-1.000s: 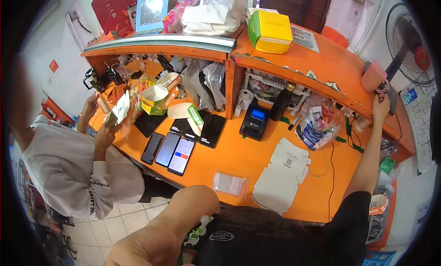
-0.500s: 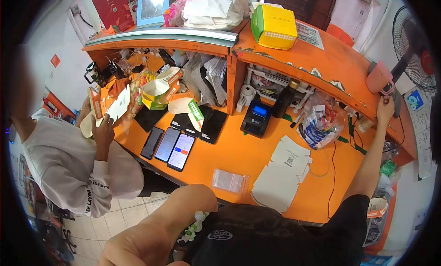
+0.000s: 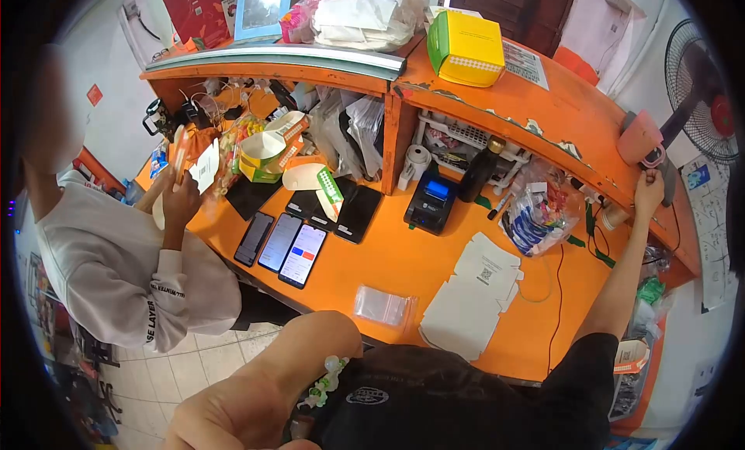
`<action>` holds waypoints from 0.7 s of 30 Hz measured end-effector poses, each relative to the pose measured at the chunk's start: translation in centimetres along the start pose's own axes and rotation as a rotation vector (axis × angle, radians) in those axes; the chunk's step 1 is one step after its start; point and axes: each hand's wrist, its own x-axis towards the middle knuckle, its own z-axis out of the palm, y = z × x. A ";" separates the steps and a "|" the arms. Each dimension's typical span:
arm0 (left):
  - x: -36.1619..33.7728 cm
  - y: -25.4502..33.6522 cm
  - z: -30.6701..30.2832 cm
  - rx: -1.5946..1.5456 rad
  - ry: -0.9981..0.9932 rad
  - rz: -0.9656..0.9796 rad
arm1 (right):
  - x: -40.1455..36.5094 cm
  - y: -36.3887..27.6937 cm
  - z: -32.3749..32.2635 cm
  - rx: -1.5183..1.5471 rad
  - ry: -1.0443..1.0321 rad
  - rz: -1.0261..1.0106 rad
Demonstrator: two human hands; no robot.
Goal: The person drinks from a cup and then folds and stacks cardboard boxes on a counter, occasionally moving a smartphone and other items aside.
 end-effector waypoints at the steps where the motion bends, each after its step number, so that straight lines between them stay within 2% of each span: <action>1: 0.0 0.1 -0.1 0.003 0.000 0.002 | -0.1 -0.3 -0.1 -0.010 0.008 -0.002; 3: 0.0 0.2 -0.2 -0.066 -0.027 -0.030 | -0.1 -0.6 -0.2 -0.018 0.016 -0.004; 10: 0.1 0.2 0.1 0.011 0.006 0.000 | 0.0 -0.8 -0.3 0.019 -0.018 0.013; 13: 0.1 -0.3 -0.1 -0.088 -0.036 0.044 | 0.0 -0.6 -0.3 0.005 -0.012 0.002; 21: -0.1 0.2 0.5 -0.035 0.032 0.053 | 0.0 -0.2 0.0 0.035 -0.032 0.044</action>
